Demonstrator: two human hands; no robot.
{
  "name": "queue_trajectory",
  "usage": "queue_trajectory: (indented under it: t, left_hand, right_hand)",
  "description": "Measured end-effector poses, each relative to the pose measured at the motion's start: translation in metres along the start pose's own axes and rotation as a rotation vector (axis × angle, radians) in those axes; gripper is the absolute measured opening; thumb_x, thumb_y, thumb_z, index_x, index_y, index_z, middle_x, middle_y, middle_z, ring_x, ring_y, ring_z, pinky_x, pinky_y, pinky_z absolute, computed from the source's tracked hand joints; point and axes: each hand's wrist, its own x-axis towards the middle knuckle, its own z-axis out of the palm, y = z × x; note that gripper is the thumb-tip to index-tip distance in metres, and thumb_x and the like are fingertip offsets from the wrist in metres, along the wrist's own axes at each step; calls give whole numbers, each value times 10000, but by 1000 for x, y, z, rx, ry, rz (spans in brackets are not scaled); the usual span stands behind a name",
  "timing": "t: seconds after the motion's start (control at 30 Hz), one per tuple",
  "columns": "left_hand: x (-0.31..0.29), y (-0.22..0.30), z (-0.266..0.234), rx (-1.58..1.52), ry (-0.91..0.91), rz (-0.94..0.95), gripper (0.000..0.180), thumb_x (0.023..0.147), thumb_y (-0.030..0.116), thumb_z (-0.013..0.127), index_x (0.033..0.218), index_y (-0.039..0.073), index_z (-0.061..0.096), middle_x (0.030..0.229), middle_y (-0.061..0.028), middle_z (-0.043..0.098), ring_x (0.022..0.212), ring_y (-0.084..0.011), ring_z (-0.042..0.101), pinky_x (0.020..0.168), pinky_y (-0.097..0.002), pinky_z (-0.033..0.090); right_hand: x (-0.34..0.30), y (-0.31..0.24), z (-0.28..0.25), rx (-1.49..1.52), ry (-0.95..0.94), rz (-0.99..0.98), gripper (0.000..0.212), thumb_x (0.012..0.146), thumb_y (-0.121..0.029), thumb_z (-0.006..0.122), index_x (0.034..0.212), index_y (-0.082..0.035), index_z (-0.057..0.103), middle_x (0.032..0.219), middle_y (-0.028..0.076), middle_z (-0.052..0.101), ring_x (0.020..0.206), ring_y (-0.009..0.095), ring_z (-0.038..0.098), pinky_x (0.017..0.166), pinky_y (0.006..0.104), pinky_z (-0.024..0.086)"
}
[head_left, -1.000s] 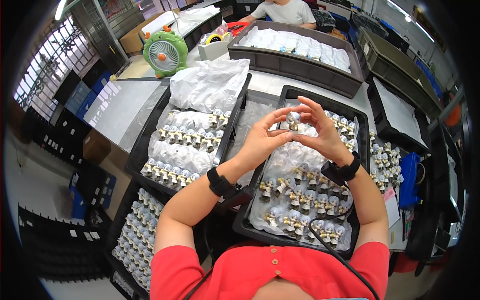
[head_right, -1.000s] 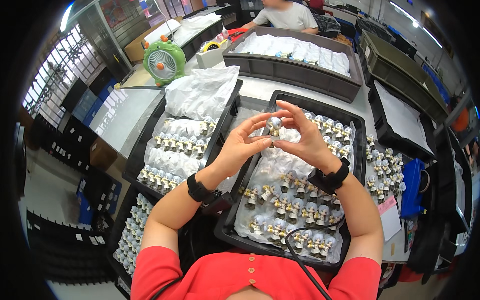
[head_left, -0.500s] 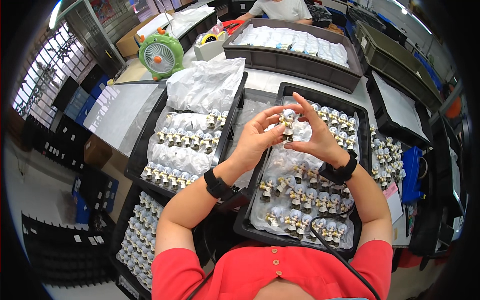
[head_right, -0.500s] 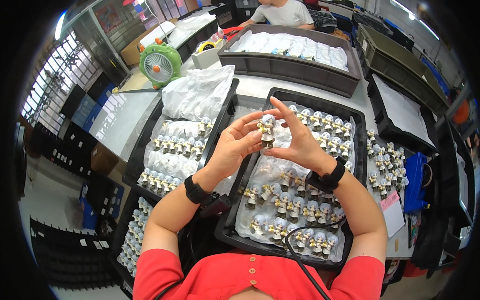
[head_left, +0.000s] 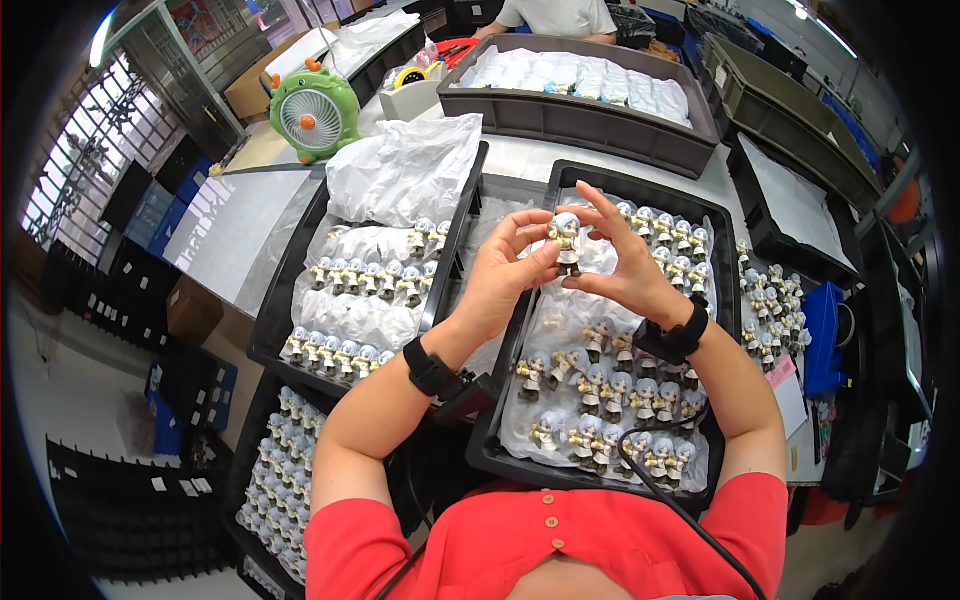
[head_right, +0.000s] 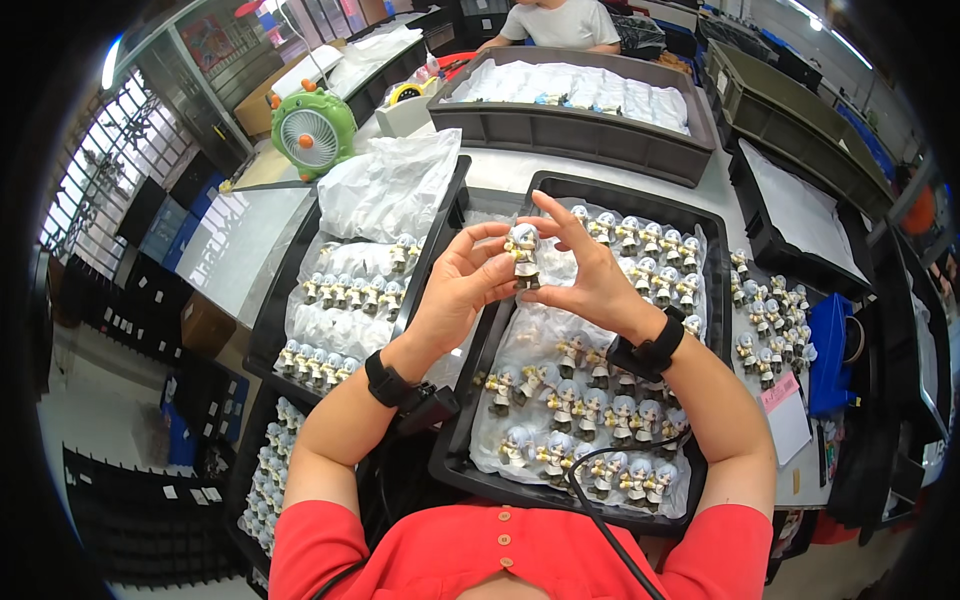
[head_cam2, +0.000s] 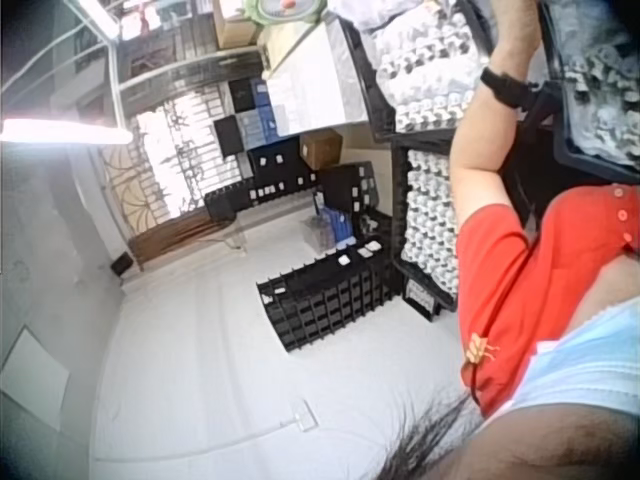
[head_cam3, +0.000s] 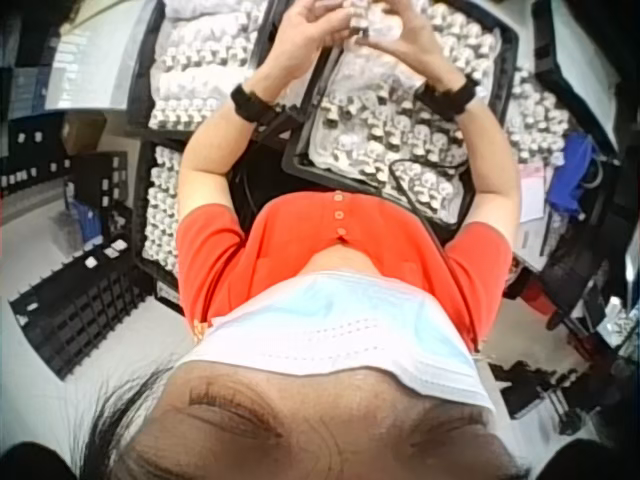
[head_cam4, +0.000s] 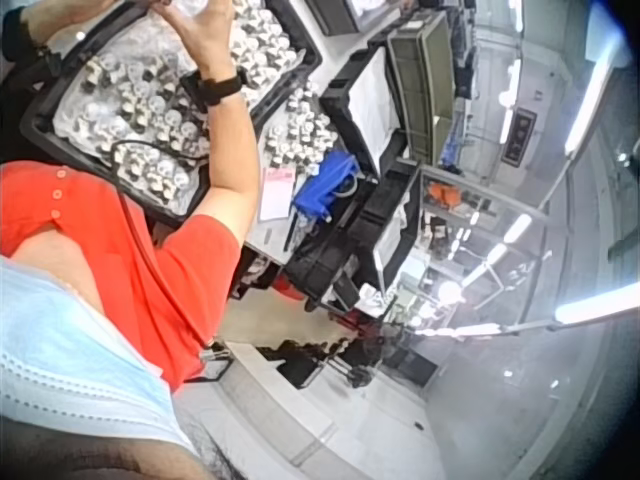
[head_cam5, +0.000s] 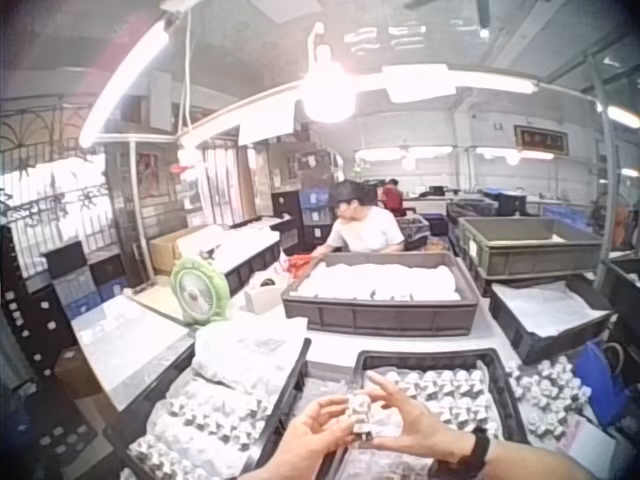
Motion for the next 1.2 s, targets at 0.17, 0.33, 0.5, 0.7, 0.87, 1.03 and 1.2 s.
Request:
queue_trajectory:
  t: [0.17, 0.33, 0.5, 0.7, 0.87, 1.03, 1.2]
  left_hand:
    - [0, 3, 0, -63, 1, -19, 390, 907, 177, 583, 1259, 83, 445, 1125, -60, 578, 921, -128, 601, 802, -267, 486]
    - [1, -1, -3, -14, 0, 2, 365, 887, 191, 615, 1206, 83, 475, 1085, -42, 564, 905, -91, 574, 769, -238, 502]
    - [1, -2, -3, 7, 15, 6, 354, 885, 183, 615, 1190, 74, 473, 1093, -51, 560, 912, -97, 571, 767, -252, 498]
    - [-1, 2, -2, -63, -24, -10, 356, 906, 149, 573, 1222, 65, 434, 1115, -73, 574, 966, -137, 582, 810, -289, 481]
    - [-2, 6, 0, -114, -104, 35, 345, 924, 146, 537, 1243, 90, 418, 1136, -68, 547, 975, -133, 574, 839, -283, 478]
    - [-3, -2, -1, -86, -34, -54, 319, 947, 198, 504, 1237, 70, 471, 1084, -56, 580, 938, -123, 592, 844, -288, 481]
    - [-8, -2, 9, 47, -175, 16, 452, 958, 367, 470, 1222, 1, 494, 1098, -59, 588, 1006, -141, 585, 800, -272, 491]
  right_hand:
    - [-1, 9, 3, 222, -9, 119, 979, 647, -219, 825, 1433, -158, 243, 1301, 93, 517, 1172, 211, 489, 937, 360, 397]
    - [-1, 3, 3, 78, -23, 89, 947, 654, -215, 820, 1420, -143, 268, 1309, 92, 511, 1185, 214, 482, 954, 357, 384]
    - [-1, 1, 4, 73, -4, 74, 946, 650, -208, 818, 1420, -150, 272, 1297, 83, 522, 1185, 214, 489, 957, 357, 378]
    - [-2, -1, 3, 86, 18, 72, 981, 640, -213, 821, 1432, -165, 245, 1281, 70, 536, 1189, 222, 489, 952, 378, 382]
    - [-1, -10, 1, 4, 81, -22, 1006, 621, -192, 827, 1432, -150, 234, 1249, 71, 551, 1179, 235, 496, 945, 389, 389]
    - [-2, -17, 4, -89, 156, -155, 983, 598, -152, 820, 1412, -124, 270, 1219, 74, 546, 1124, 258, 491, 952, 385, 382]
    - [-1, -21, 7, -353, 130, -434, 865, 593, -77, 791, 1348, -102, 369, 1210, 81, 519, 1079, 316, 464, 936, 404, 387]
